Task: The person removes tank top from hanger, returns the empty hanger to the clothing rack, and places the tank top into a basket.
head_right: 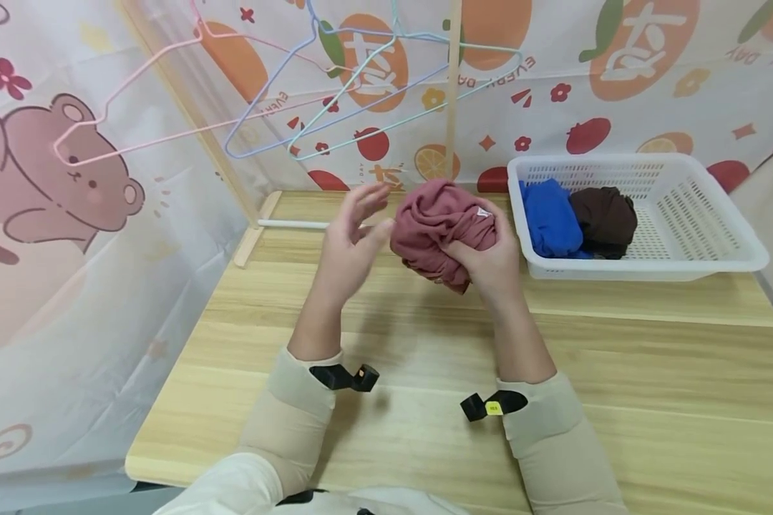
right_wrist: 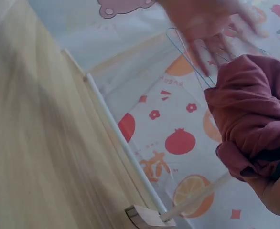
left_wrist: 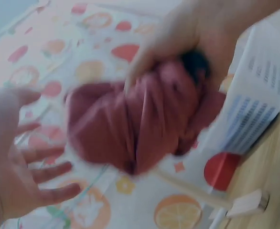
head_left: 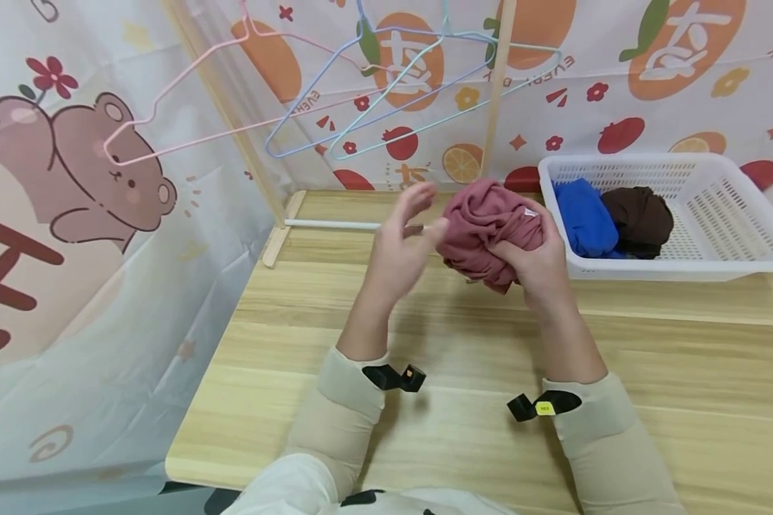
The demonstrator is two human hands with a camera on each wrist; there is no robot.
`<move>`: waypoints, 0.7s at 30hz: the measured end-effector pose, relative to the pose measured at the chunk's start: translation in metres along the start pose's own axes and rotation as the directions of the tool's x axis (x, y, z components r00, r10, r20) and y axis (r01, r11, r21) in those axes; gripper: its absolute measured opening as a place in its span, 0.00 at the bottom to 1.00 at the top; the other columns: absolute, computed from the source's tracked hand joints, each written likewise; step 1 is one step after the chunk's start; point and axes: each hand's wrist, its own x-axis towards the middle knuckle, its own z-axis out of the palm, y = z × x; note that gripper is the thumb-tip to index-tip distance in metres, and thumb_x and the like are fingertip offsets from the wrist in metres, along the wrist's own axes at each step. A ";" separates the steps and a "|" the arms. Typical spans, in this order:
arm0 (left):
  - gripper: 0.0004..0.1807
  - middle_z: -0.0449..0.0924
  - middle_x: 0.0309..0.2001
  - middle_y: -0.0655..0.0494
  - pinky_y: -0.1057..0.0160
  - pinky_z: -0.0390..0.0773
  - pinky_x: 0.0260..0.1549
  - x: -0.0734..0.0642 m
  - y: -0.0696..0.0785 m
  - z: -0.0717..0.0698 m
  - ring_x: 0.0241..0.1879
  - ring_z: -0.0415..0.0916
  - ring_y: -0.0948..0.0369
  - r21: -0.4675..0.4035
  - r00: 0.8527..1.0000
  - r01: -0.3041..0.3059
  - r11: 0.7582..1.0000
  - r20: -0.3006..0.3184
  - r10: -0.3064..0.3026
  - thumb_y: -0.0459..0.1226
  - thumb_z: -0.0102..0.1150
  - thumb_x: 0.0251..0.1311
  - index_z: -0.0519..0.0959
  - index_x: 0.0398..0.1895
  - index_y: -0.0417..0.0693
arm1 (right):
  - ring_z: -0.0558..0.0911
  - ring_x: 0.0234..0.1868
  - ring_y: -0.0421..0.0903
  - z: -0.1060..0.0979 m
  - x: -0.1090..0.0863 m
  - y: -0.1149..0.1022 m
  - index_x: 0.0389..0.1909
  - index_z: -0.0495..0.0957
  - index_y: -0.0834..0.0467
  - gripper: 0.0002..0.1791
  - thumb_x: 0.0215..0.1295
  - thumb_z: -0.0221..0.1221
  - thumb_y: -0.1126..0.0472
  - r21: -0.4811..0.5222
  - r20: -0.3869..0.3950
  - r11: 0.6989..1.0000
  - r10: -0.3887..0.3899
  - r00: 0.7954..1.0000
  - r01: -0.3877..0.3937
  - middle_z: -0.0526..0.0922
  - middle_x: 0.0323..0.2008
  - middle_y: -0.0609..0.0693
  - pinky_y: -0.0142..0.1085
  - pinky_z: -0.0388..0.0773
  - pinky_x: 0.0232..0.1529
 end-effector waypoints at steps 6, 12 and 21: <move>0.46 0.53 0.77 0.53 0.51 0.60 0.69 0.001 -0.001 0.021 0.75 0.52 0.57 0.279 0.978 -0.158 0.947 0.177 0.111 0.56 0.69 0.55 0.59 0.75 0.61 | 0.77 0.47 0.50 0.004 -0.005 -0.002 0.67 0.67 0.41 0.42 0.52 0.71 0.69 -0.151 0.079 0.989 0.015 0.997 -0.003 0.74 0.53 0.54 0.33 0.82 0.37; 0.55 0.74 0.60 0.55 0.56 0.77 0.54 0.004 -0.014 0.021 0.55 0.74 0.61 -0.074 0.964 0.177 0.981 0.216 -0.158 0.72 0.65 0.41 0.60 0.74 0.65 | 0.76 0.51 0.50 0.004 -0.010 -0.008 0.67 0.68 0.47 0.42 0.51 0.71 0.70 -0.122 0.195 0.989 -0.056 0.979 0.081 0.73 0.57 0.54 0.32 0.82 0.43; 0.34 0.77 0.54 0.45 0.61 0.79 0.48 0.004 -0.013 0.033 0.48 0.77 0.60 -0.538 0.966 0.244 0.807 0.207 -0.154 0.50 0.64 0.60 0.69 0.67 0.47 | 0.74 0.57 0.52 0.007 -0.012 -0.008 0.69 0.64 0.52 0.44 0.51 0.64 0.79 0.089 0.235 0.989 -0.139 0.962 0.121 0.73 0.61 0.55 0.34 0.80 0.50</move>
